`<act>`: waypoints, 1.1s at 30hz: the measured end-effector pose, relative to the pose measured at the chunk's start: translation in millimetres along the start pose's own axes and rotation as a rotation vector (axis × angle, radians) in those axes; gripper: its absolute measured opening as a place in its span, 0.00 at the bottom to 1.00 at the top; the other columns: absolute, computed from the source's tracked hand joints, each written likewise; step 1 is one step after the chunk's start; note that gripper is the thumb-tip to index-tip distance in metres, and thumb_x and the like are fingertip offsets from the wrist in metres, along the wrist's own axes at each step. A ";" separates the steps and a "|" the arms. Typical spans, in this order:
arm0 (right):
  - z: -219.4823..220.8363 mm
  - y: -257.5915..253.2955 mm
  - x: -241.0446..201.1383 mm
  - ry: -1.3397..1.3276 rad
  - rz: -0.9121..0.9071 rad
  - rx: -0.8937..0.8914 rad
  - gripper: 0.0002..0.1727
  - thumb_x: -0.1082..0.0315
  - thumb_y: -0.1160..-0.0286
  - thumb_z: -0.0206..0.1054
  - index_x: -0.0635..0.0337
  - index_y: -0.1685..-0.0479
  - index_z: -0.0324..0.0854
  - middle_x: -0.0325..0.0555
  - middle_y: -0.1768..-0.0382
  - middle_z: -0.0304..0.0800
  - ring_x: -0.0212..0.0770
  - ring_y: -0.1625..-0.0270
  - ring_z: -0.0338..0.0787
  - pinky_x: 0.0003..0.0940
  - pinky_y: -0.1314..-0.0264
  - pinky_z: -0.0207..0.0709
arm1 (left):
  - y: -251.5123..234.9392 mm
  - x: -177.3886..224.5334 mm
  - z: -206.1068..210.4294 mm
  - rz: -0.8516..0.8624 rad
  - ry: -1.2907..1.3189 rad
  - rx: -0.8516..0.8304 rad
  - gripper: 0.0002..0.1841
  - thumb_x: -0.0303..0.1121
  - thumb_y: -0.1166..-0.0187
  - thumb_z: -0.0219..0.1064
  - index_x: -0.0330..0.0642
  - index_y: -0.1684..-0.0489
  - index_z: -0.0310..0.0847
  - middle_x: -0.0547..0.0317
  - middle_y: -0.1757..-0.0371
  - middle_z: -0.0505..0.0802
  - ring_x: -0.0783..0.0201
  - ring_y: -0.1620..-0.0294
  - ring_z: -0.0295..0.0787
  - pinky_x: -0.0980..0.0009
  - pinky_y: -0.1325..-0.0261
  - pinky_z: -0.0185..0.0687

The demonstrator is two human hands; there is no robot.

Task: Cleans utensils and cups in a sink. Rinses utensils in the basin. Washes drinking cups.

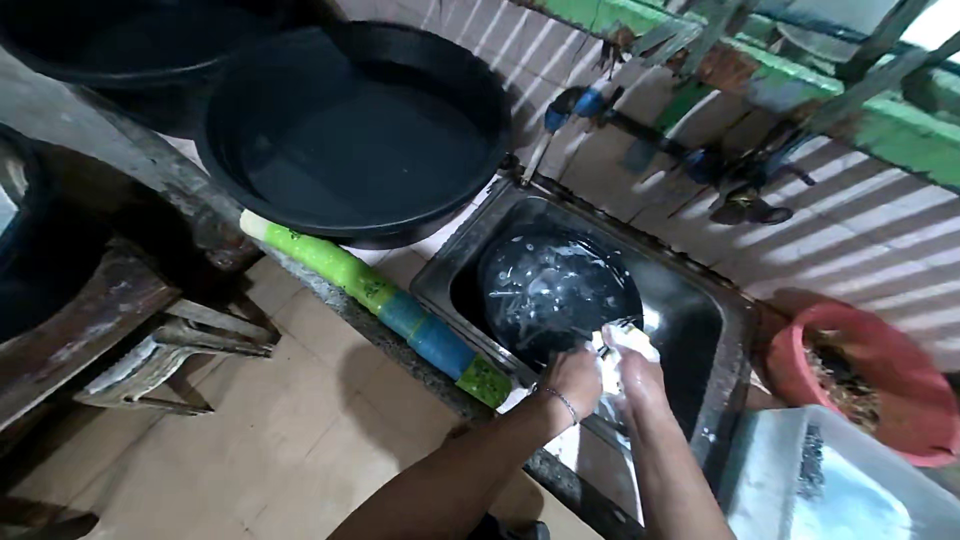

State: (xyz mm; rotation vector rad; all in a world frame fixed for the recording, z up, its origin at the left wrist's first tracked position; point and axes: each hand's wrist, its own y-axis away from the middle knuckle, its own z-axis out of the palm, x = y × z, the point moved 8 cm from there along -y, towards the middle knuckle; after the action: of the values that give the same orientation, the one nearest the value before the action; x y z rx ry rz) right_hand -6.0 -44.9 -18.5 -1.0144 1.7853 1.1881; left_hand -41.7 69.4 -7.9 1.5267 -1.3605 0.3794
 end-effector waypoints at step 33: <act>-19.7 21.7 23.3 -0.175 0.214 0.091 0.21 0.53 0.16 0.68 0.61 0.37 0.80 0.50 0.59 0.90 0.43 0.61 0.90 0.44 0.57 0.86 | -10.2 -29.7 1.5 -0.149 0.265 0.056 0.18 0.35 0.06 0.49 0.36 0.29 0.77 0.38 0.47 0.92 0.46 0.54 0.93 0.48 0.47 0.89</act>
State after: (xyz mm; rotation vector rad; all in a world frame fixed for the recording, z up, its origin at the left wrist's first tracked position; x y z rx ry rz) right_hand -38.1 -62.8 -26.0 -0.6584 1.8234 1.2707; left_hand -42.6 83.1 -36.1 1.5518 -1.0318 0.5103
